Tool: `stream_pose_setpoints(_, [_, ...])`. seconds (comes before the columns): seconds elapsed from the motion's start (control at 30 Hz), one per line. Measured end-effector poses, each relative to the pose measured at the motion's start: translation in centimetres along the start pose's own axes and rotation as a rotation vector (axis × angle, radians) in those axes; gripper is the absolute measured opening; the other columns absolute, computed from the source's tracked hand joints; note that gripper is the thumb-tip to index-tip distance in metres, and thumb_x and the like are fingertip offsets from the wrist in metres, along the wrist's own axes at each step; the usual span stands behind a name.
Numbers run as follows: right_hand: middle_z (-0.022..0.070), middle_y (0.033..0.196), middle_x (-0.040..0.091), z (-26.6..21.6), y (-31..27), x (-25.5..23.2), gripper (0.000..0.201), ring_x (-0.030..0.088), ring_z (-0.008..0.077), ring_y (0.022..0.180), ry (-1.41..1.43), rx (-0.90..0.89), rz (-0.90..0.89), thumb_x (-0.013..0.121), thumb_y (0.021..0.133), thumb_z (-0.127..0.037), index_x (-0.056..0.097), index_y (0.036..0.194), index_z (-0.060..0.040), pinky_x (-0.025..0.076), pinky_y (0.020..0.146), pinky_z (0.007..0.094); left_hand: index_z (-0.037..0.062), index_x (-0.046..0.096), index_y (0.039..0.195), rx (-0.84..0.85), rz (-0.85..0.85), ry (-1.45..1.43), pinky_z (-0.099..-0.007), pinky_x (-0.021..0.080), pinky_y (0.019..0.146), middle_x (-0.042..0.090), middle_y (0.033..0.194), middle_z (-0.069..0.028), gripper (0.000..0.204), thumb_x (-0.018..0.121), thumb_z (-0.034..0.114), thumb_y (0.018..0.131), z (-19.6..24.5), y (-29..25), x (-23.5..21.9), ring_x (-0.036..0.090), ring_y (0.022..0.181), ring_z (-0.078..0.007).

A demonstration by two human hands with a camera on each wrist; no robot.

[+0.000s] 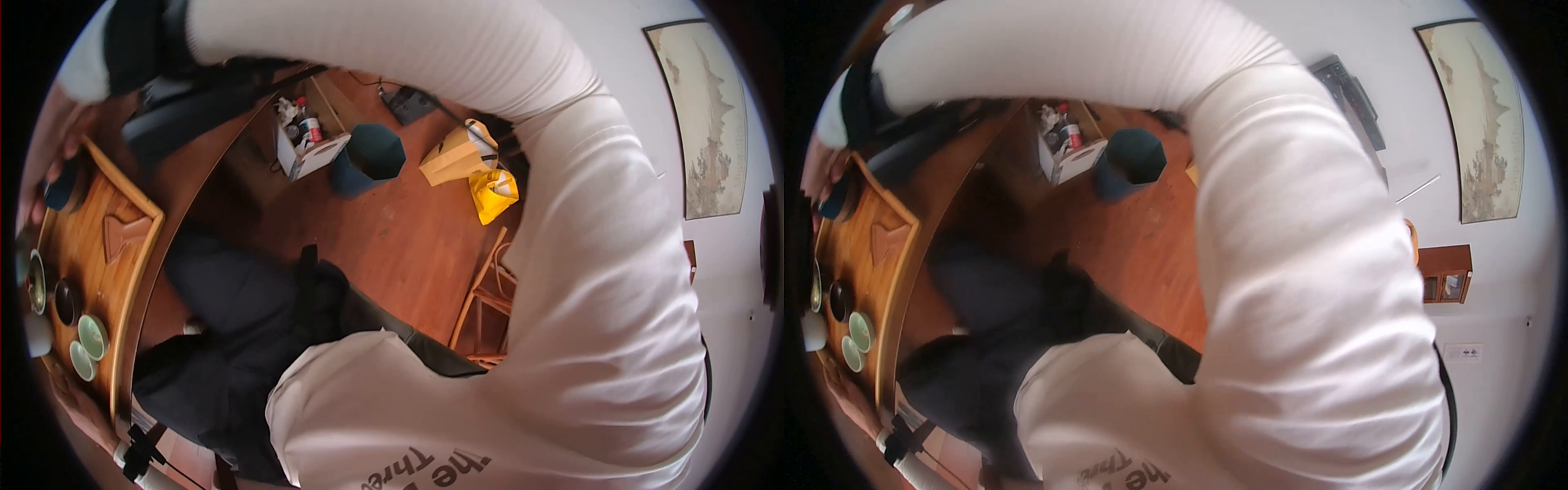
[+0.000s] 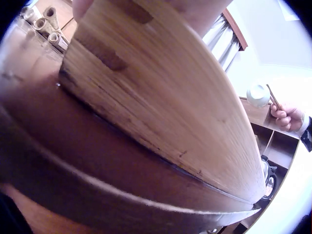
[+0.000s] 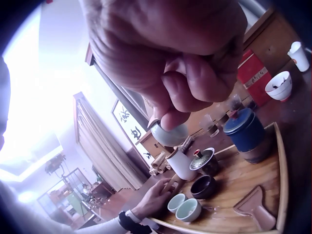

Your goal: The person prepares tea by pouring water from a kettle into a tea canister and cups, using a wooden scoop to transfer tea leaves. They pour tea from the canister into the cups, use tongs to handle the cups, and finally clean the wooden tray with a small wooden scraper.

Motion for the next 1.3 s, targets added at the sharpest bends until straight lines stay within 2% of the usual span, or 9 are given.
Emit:
stream_pose_setpoints(0.1, [0.0089, 0.088, 0.074, -1.0, -0.6, -0.9, 0.034, 0.068, 0.0172, 0.085, -0.054, -0.052, 0.062, 0.070, 0.093, -0.033, 0.076, 0.097, 0.0005, 0.055, 0.077, 0.0333, 0.0042, 0.048, 0.147, 0.191, 0.004, -0.004, -0.0388, 0.039, 0.115, 0.056, 0.147, -0.0190, 0.044, 0.050, 0.022, 0.107, 2.0, -0.9, -0.4, 0.052, 0.138, -0.0313])
stream_pose_setpoints(0.2, [0.0018, 0.085, 0.076, -3.0, -2.4, -1.5, 0.026, 0.068, 0.0110, 0.080, -0.121, -0.223, 0.073, 0.069, 0.095, -0.030, 0.079, 0.095, -0.0059, 0.054, 0.074, 0.0331, 0.0026, 0.049, 0.145, 0.185, 0.055, -0.001, -0.0390, 0.042, 0.112, 0.058, 0.141, -0.0224, 0.043, 0.054, 0.013, 0.104, 5.2, -2.2, -2.6, 0.056, 0.132, -0.0337])
stream_pose_setpoints(0.3, [0.0075, 0.074, 0.072, -6.1, -6.4, -0.9, 0.022, 0.066, 0.0139, 0.070, -0.151, -0.268, 0.045, 0.063, 0.096, -0.015, 0.075, 0.098, 0.0042, 0.052, 0.067, 0.0306, 0.0032, 0.048, 0.146, 0.084, 0.095, -0.042, -0.0398, 0.042, 0.112, 0.057, 0.144, -0.0197, 0.043, 0.051, 0.015, 0.104, 7.3, -2.8, -2.8, 0.054, 0.135, -0.0355])
stream_pose_setpoints(0.4, [0.0094, 0.074, 0.072, -5.6, -5.2, 1.0, 0.020, 0.068, 0.0163, 0.067, -0.348, -0.227, 0.016, 0.064, 0.096, -0.013, 0.074, 0.098, 0.0046, 0.053, 0.062, 0.0314, -0.0037, 0.050, 0.142, 0.043, 0.111, -0.082, -0.0432, 0.044, 0.109, 0.059, 0.137, -0.0262, 0.046, 0.054, 0.007, 0.098, 9.3, -3.0, -3.6, 0.056, 0.129, -0.0407])
stream_pose_setpoints(0.43, [0.0047, 0.093, 0.074, -3.2, -4.4, 1.6, 0.027, 0.068, 0.0171, 0.081, -0.369, -0.207, -0.015, 0.069, 0.095, -0.024, 0.075, 0.114, -0.0057, 0.052, 0.073, 0.0336, -0.0035, 0.049, 0.142, -0.009, 0.102, -0.095, -0.0453, 0.045, 0.108, 0.060, 0.135, -0.0281, 0.047, 0.054, 0.006, 0.096, 10.2, -3.1, -3.9, 0.056, 0.127, -0.0425])
stream_pose_setpoints(0.57, [0.0209, 0.096, 0.072, -5.1, -4.4, 4.8, 0.026, 0.068, 0.0399, 0.088, -0.721, -0.291, -0.069, 0.066, 0.094, -0.015, 0.072, 0.116, -0.0017, 0.055, 0.077, 0.0458, -0.0011, 0.047, 0.143, -0.001, 0.133, -0.044, -0.0484, 0.047, 0.104, 0.061, 0.131, -0.0287, 0.049, 0.054, 0.004, 0.095, 10.5, -3.1, -4.1, 0.058, 0.122, -0.0436])
stream_pose_setpoints(0.73, [0.0136, 0.084, 0.073, -7.1, -4.4, 7.5, 0.008, 0.073, 0.0325, 0.083, -1.094, -0.433, -0.084, 0.067, 0.083, -0.008, 0.071, 0.088, -0.0043, 0.059, 0.071, 0.0412, 0.0022, 0.046, 0.143, -0.026, 0.148, -0.004, -0.0511, 0.048, 0.100, 0.062, 0.127, -0.0265, 0.049, 0.055, 0.006, 0.095, 10.4, -3.2, -4.0, 0.058, 0.119, -0.0436])
stream_pose_setpoints(1.07, [0.0090, 0.081, 0.064, -7.9, -4.8, 9.5, 0.016, 0.071, 0.0290, 0.075, -1.216, -0.625, -0.108, 0.067, 0.082, -0.009, 0.068, 0.097, -0.0035, 0.054, 0.059, 0.0412, -0.0011, 0.047, 0.140, -0.018, 0.162, 0.004, -0.0519, 0.049, 0.096, 0.065, 0.116, -0.0274, 0.048, 0.055, 0.002, 0.093, 10.9, -3.3, -4.0, 0.061, 0.111, -0.0432])
stream_pose_setpoints(1.3, [0.0102, 0.086, 0.067, -11.0, -5.4, 7.8, 0.012, 0.071, 0.0300, 0.082, -1.118, -0.581, -0.036, 0.065, 0.083, -0.009, 0.070, 0.093, -0.0050, 0.055, 0.067, 0.0416, -0.0018, 0.049, 0.136, -0.003, 0.180, -0.010, -0.0522, 0.049, 0.095, 0.066, 0.113, -0.0266, 0.045, 0.053, 0.000, 0.091, 11.3, -3.4, -4.4, 0.061, 0.108, -0.0439])
Point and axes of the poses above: each hand's wrist, its own y-axis towards the middle knuckle, its own x-axis out of the palm, z = x × y, the point moved 7 cm from there along y, towards the middle knuckle
